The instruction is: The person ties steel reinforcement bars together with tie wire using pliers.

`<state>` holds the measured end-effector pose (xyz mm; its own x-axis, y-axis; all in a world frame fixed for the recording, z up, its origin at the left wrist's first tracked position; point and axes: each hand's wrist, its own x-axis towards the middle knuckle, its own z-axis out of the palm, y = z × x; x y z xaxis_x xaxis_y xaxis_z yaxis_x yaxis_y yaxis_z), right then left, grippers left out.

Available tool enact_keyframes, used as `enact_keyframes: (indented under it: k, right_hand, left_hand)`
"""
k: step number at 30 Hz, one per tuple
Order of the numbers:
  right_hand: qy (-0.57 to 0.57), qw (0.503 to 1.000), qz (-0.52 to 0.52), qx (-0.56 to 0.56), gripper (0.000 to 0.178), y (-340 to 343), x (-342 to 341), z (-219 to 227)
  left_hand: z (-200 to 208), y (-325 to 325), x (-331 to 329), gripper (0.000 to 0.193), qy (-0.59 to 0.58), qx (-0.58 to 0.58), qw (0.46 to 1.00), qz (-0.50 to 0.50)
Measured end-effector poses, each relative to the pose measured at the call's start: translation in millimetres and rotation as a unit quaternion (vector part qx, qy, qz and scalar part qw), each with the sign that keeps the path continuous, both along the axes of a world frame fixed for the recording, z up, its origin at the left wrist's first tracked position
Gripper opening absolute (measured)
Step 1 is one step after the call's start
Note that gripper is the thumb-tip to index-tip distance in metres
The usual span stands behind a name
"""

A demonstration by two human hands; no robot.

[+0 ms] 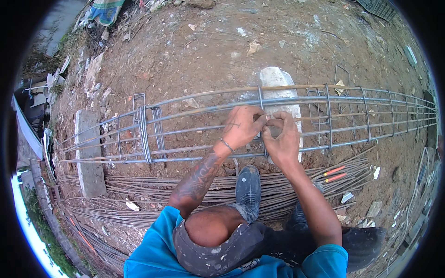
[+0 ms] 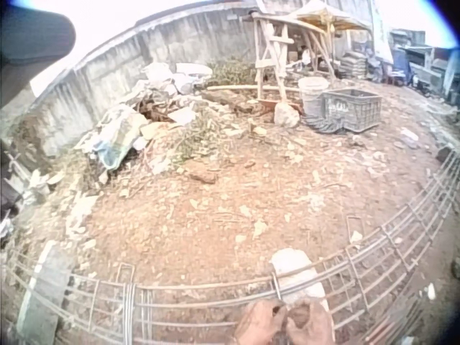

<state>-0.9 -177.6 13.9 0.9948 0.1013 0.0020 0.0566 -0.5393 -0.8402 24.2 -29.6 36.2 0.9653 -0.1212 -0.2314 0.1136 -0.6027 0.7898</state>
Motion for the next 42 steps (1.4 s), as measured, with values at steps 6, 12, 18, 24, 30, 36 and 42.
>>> enact_keyframes:
  k: [6, 12, 18, 24, 30, 36, 42]
  right_hand:
    - [-0.027, 0.996, -0.074, -0.031, 0.036, 24, 0, -4]
    - [-0.002, 0.99, -0.123, -0.065, 0.018, 32, 1, 4]
    - [-0.047, 0.993, -0.092, -0.059, 0.015, 23, -2, 2]
    - [-0.059, 0.997, -0.043, -0.027, 0.016, 17, -4, -1]
    - [0.086, 0.986, -0.052, 0.132, 0.018, 6, -1, -2]
    - [0.13, 0.981, -0.014, 0.143, 0.036, -4, 19, -2]
    - [0.162, 0.983, 0.07, 0.053, 0.037, -9, 41, 9]
  left_hand:
    - [-15, 3, -2, 0.022, -0.074, 0.025, 0.997, 0.017]
    - [-14, 4, -2, 0.023, -0.016, -0.036, 0.998, 0.039]
    - [-13, 4, 5, 0.028, -0.004, -0.043, 0.998, 0.038]
    - [-22, 7, -5, 0.027, -0.023, -0.062, 0.992, 0.106]
    - [-27, 13, -15, 0.026, -0.049, -0.045, 0.996, 0.063]
    - [-39, 13, -31, 0.01, -0.192, -0.085, 0.977, 0.03]
    - [-36, 4, -43, 0.016, -0.261, -0.013, 0.964, 0.042]
